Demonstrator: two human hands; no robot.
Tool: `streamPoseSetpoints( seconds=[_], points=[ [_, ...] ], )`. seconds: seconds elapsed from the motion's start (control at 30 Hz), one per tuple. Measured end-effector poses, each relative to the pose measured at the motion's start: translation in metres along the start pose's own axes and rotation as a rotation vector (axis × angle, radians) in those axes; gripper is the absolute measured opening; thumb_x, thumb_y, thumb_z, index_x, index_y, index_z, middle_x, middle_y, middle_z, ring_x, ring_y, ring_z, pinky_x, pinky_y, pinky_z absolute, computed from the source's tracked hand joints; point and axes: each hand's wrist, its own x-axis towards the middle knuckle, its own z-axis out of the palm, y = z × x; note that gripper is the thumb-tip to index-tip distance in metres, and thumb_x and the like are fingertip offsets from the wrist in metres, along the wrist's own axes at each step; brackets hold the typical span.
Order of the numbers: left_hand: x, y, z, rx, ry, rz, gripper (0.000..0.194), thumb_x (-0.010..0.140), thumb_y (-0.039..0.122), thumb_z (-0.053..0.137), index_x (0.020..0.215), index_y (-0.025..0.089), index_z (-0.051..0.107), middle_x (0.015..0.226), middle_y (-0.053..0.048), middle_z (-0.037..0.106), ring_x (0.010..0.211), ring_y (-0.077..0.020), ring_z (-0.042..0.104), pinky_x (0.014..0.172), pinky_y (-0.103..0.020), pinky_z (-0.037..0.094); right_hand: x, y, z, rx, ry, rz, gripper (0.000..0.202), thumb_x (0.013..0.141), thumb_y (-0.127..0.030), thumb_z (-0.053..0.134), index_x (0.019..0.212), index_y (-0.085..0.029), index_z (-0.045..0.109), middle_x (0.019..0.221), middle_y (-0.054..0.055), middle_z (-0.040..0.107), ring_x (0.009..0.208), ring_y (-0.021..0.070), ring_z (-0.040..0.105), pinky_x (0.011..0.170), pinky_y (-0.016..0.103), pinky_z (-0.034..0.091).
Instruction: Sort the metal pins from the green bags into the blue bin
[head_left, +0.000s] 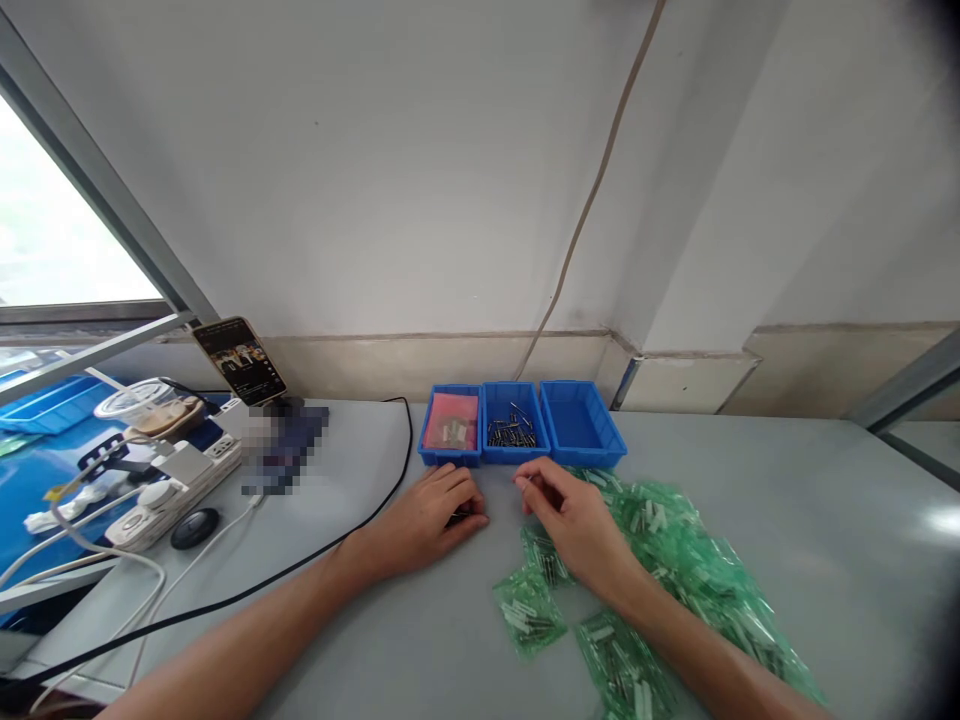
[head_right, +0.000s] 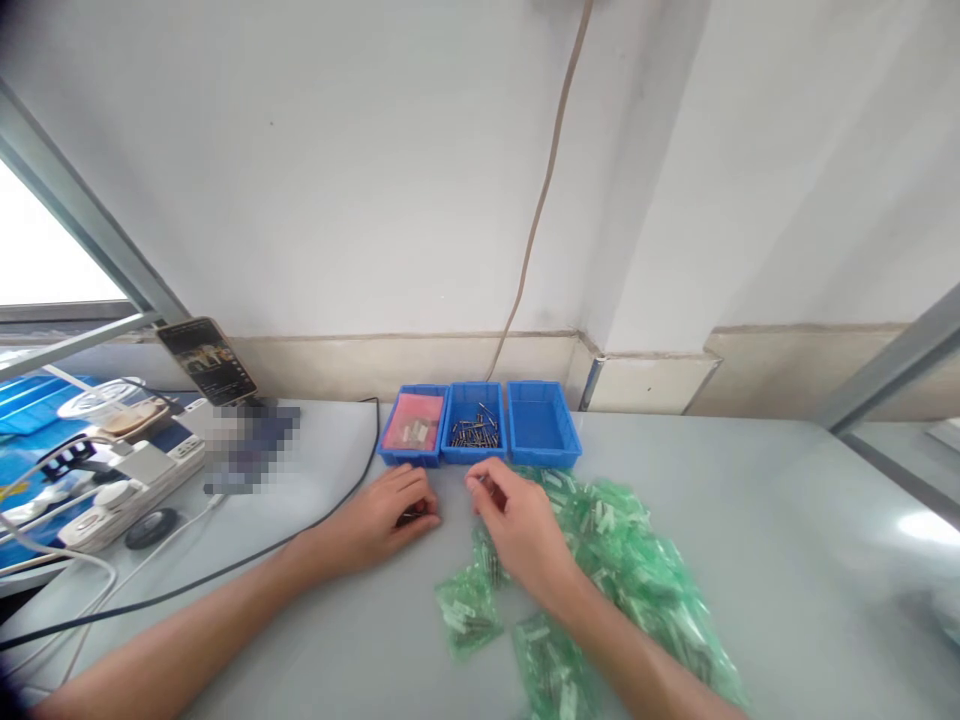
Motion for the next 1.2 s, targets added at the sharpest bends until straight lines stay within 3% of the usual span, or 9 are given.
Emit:
streamPoseSetpoints(
  seconds=[0.1,0.23,0.4,1.2],
  points=[
    [0.0,-0.002,0.0,-0.005,-0.009,0.029,0.014,0.11,0.034,0.058,0.105,0.022,0.063,0.103,-0.005,0.064,0.098,-0.0216,0.056,0.089,-0.035,0.044,-0.003,0.001,0.002,-0.227,-0.113,-0.246,0.018,0.105,-0.025,0.058,0.097,-0.024,0.075,0.093,0.004,0.071,0.089,0.023,0.064,0.081,0.036,0.05],
    [-0.001,-0.003,0.0,-0.042,-0.022,0.016,0.014,0.11,0.034,0.058,0.106,0.023,0.066,0.104,-0.004,0.064,0.1,-0.0214,0.056,0.091,-0.034,0.044,-0.005,0.005,0.006,-0.378,-0.216,-0.419,0.02,0.106,-0.02,0.061,0.097,-0.023,0.079,0.095,0.006,0.069,0.092,0.0241,0.061,0.085,0.038,0.05],
    [-0.001,-0.003,0.001,-0.086,0.0,-0.038,0.015,0.106,0.034,0.065,0.101,0.021,0.06,0.102,-0.003,0.065,0.096,-0.021,0.057,0.086,-0.033,0.044,-0.006,0.006,0.005,-0.413,-0.214,-0.452,0.019,0.106,-0.021,0.062,0.102,-0.023,0.081,0.096,0.006,0.069,0.092,0.0234,0.061,0.084,0.038,0.051],
    [-0.001,-0.008,0.005,-0.078,-0.003,-0.014,0.018,0.106,0.038,0.067,0.101,0.021,0.061,0.101,-0.003,0.066,0.094,-0.0206,0.058,0.085,-0.033,0.044,-0.01,-0.002,0.003,-0.547,-0.261,-0.564,0.024,0.109,-0.023,0.057,0.105,-0.023,0.08,0.102,0.008,0.069,0.094,0.0241,0.061,0.082,0.037,0.053]
  ],
)
